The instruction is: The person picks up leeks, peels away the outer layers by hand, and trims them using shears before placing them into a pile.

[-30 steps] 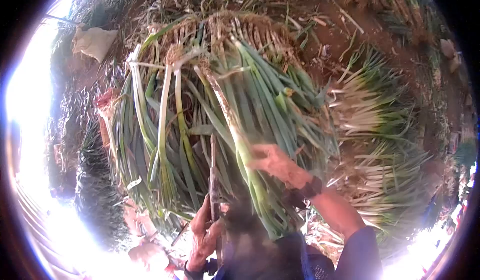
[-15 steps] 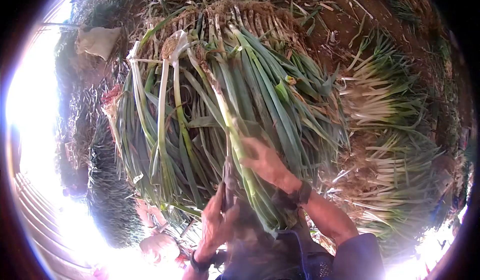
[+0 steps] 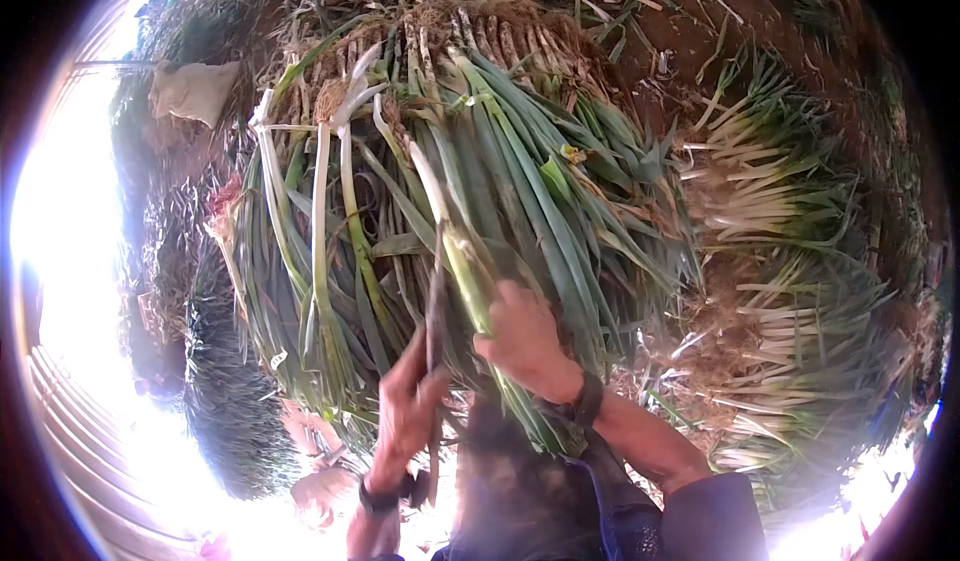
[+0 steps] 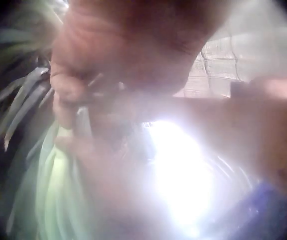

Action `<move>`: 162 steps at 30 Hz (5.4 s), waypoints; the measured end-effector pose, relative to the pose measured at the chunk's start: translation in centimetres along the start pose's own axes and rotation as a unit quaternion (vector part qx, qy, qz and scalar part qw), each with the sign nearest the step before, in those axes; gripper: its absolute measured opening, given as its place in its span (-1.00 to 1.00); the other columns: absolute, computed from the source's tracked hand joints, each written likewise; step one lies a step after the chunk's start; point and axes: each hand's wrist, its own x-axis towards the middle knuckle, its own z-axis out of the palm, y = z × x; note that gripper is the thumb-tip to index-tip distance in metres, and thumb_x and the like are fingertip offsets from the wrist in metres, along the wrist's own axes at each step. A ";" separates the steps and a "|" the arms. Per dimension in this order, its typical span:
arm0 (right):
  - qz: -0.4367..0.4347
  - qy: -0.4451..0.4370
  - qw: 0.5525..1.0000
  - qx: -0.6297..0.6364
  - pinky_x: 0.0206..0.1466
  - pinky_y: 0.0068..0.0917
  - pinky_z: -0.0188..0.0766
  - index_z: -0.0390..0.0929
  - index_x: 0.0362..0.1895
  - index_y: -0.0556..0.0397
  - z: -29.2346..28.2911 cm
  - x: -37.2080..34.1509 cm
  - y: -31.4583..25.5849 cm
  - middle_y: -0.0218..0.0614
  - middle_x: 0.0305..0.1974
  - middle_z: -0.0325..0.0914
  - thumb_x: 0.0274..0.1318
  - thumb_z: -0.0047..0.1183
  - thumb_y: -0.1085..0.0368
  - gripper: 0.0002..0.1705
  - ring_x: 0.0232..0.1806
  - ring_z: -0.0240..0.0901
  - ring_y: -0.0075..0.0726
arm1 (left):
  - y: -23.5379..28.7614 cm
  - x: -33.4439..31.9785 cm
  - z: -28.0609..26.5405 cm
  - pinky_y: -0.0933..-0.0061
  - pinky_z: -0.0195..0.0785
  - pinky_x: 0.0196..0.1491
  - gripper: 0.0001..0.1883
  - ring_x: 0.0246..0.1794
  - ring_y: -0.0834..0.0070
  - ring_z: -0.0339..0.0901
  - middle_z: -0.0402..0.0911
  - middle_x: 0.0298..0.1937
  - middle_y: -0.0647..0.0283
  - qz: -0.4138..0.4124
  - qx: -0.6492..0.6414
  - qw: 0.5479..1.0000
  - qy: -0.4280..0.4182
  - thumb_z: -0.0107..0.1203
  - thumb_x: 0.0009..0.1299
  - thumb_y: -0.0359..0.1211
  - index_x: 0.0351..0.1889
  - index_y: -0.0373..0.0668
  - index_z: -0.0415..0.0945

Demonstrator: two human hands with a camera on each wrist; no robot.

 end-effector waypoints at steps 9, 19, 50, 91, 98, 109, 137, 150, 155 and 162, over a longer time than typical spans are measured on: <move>-0.077 0.126 0.979 -0.143 0.52 0.16 0.02 0.65 -0.21 0.32 1.2 0.7 -0.2 0.06 0.39 0.27 -0.07 0.42 0.12 -0.51 0.49 0.12 0.29 | -2.1 -9.5 1.5 0.07 0.47 0.09 -0.17 0.02 -0.03 0.64 0.62 0.00 -0.21 -0.082 -0.002 0.994 -0.079 0.17 0.41 -0.15 0.59 -0.29 0.15; -0.083 0.080 0.990 -0.086 0.22 0.06 0.32 0.53 -0.21 0.20 -2.1 -2.0 -1.2 -0.04 0.14 0.40 -0.04 0.35 0.17 -0.58 0.30 0.32 0.16 | -1.9 2.3 -0.4 0.26 0.49 -0.12 -0.26 -0.23 0.28 0.60 0.61 -0.15 -0.08 0.117 0.058 0.991 0.024 0.11 0.47 -0.13 0.52 -0.36 0.26; -0.248 0.032 0.948 0.196 -0.08 -0.13 0.59 0.54 -0.13 0.25 5.2 11.7 -21.2 0.01 0.03 0.52 0.27 0.25 0.23 -0.69 -0.13 0.64 0.01 | -2.2 -0.2 -17.6 0.56 0.45 -0.52 -0.43 -0.24 0.41 0.65 0.64 -0.07 -0.03 0.233 -0.127 0.918 0.296 -0.07 0.49 -0.19 0.32 -0.46 0.38; -0.170 0.071 0.982 -0.039 -0.03 -0.32 0.58 0.43 0.31 0.34 -6.4 9.5 -10.4 0.06 0.07 0.57 0.39 0.19 -0.05 -0.28 -0.07 0.62 -0.22 | -12.6 10.5 -12.1 0.32 0.27 0.38 -0.09 0.30 0.35 0.46 0.51 0.37 0.03 0.146 -0.038 0.988 0.041 0.21 0.43 -0.09 0.61 -0.42 0.10; 0.139 -0.017 0.972 0.187 -0.39 -0.42 0.53 0.52 -0.04 0.29 -3.3 30.6 -9.7 -0.22 -0.24 0.67 0.34 0.27 0.04 -0.50 -0.35 0.65 -0.32 | -12.7 9.0 -12.2 0.26 0.29 0.38 -0.01 0.34 0.25 0.48 0.54 0.33 -0.06 0.169 -0.043 0.981 0.087 0.24 0.37 0.09 0.54 -0.47 0.19; -0.153 0.017 0.984 0.088 0.18 -0.14 0.56 0.32 0.48 0.09 -0.1 31.1 -19.4 0.09 0.10 0.63 0.16 0.25 0.20 -0.20 0.03 0.64 0.03 | -15.7 8.5 -12.4 0.24 0.34 0.35 -0.06 0.34 0.24 0.48 0.51 0.39 -0.06 0.176 -0.024 0.976 0.128 0.25 0.37 0.02 0.53 -0.48 0.20; -0.144 0.092 0.975 -0.145 -0.39 -0.09 0.41 0.46 0.12 0.13 -8.7 12.6 -0.5 0.04 -0.33 0.62 0.21 0.24 0.18 -0.52 -0.45 0.53 -0.04 | -5.6 2.6 -8.2 0.18 0.48 0.14 -0.12 0.05 0.05 0.64 0.61 0.10 -0.14 0.234 0.054 0.970 -0.032 0.29 0.35 -0.10 0.51 -0.47 0.24; -0.021 0.134 0.989 -0.064 -0.32 0.02 0.52 0.45 0.20 0.10 -4.4 2.5 -1.2 0.04 -0.37 0.64 0.34 0.17 0.21 -0.57 -0.35 0.62 0.23 | -4.1 -3.6 -1.0 0.02 0.58 -0.10 -0.16 -0.16 -0.09 0.65 0.56 -0.04 -0.15 0.115 0.087 0.986 -0.083 0.25 0.43 -0.11 0.58 -0.26 0.16; -0.009 0.132 0.989 -0.063 -0.33 -0.01 0.52 0.51 0.21 0.11 -4.6 0.8 -0.8 0.13 -0.38 0.63 0.33 0.19 0.22 -0.57 -0.34 0.62 0.24 | -2.4 -1.6 0.0 0.04 0.50 0.13 -0.18 0.06 -0.15 0.61 0.59 0.11 -0.25 0.072 0.092 0.989 -0.092 0.23 0.41 -0.16 0.53 -0.43 0.21; -0.029 0.170 0.985 -0.021 -0.22 -0.10 0.56 0.60 0.08 0.09 -3.9 0.3 0.7 0.00 -0.21 0.68 0.28 0.22 0.29 -0.68 -0.25 0.64 0.19 | 0.1 4.9 0.8 0.06 0.48 0.07 -0.21 -0.04 -0.06 0.63 0.62 0.00 -0.20 0.084 0.111 0.989 -0.048 0.17 0.44 -0.13 0.54 -0.37 0.22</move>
